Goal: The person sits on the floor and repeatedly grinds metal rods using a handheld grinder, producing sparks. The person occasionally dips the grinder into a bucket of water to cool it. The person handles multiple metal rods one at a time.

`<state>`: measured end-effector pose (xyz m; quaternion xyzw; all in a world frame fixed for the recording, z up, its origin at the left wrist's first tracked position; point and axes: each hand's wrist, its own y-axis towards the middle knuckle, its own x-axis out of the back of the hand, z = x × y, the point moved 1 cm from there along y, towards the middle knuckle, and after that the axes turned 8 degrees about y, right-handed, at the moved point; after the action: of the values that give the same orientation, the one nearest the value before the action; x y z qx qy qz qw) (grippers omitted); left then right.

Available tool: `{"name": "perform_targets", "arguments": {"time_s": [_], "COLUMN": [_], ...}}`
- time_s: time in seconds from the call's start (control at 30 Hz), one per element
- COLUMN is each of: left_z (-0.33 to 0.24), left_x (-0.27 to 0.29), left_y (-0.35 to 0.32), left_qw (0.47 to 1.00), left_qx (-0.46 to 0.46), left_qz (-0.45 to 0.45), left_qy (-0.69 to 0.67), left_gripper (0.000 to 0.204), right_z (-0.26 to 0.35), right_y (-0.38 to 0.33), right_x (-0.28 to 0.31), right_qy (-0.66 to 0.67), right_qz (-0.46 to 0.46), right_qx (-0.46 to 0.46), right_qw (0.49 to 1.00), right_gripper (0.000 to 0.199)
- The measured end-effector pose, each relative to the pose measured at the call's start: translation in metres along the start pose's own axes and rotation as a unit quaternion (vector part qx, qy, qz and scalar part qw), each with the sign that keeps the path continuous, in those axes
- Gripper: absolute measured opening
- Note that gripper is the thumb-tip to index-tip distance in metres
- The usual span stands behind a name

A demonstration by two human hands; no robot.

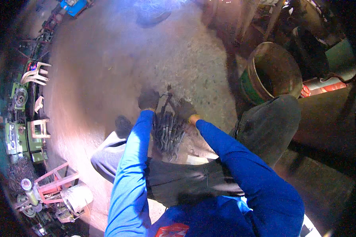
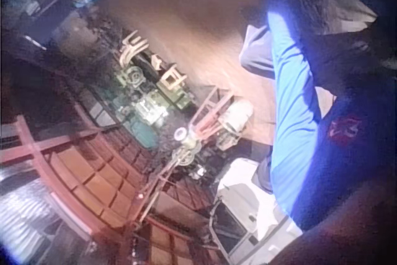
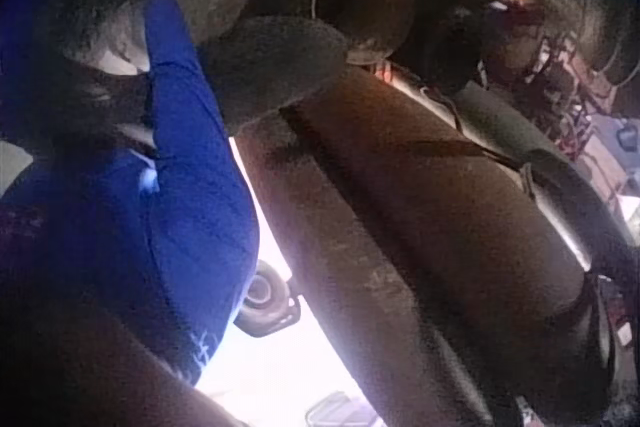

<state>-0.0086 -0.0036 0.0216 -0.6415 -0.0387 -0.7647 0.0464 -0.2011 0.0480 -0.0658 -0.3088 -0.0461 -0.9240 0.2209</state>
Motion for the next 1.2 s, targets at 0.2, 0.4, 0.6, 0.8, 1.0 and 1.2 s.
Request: {"name": "perform_targets", "arguments": {"time_s": [0.2, 0.4, 0.6, 0.8, 1.0, 1.2], "left_z": [-0.006, 0.013, 0.010, 0.009, 0.038, 0.016], "left_x": [-0.001, -0.009, -0.013, -0.012, -0.022, 0.003], "left_y": [-0.005, -0.003, 0.001, 0.004, 0.003, -0.006], "left_qw": [0.999, 0.995, 0.997, 0.995, 0.997, 0.995], "left_qx": [-0.011, 0.007, 0.015, 0.035, -0.016, 0.056], "left_qz": [-0.037, 0.094, 0.058, 0.089, 0.054, 0.083], "left_qy": [-0.030, -0.010, 0.041, 0.000, 0.057, -0.015], "left_gripper": [0.038, 0.040, 0.046, 0.046, 0.043, 0.043], "right_z": [-0.014, 0.022, 0.031, 0.043, 0.048, 0.032], "right_y": [-0.012, 0.003, 0.016, 0.000, 0.004, 0.006], "right_x": [0.001, 0.000, 0.004, 0.003, 0.003, 0.001], "right_qy": [0.147, 0.212, 0.184, 0.187, 0.180, 0.119], "right_qz": [-0.066, -0.105, -0.004, -0.090, -0.043, 0.045], "right_qx": [-0.211, -0.159, -0.160, -0.095, -0.106, -0.132], "right_qw": [0.964, 0.959, 0.970, 0.974, 0.977, 0.983], "right_gripper": [0.065, 0.057, 0.053, 0.054, 0.059, 0.040]}}
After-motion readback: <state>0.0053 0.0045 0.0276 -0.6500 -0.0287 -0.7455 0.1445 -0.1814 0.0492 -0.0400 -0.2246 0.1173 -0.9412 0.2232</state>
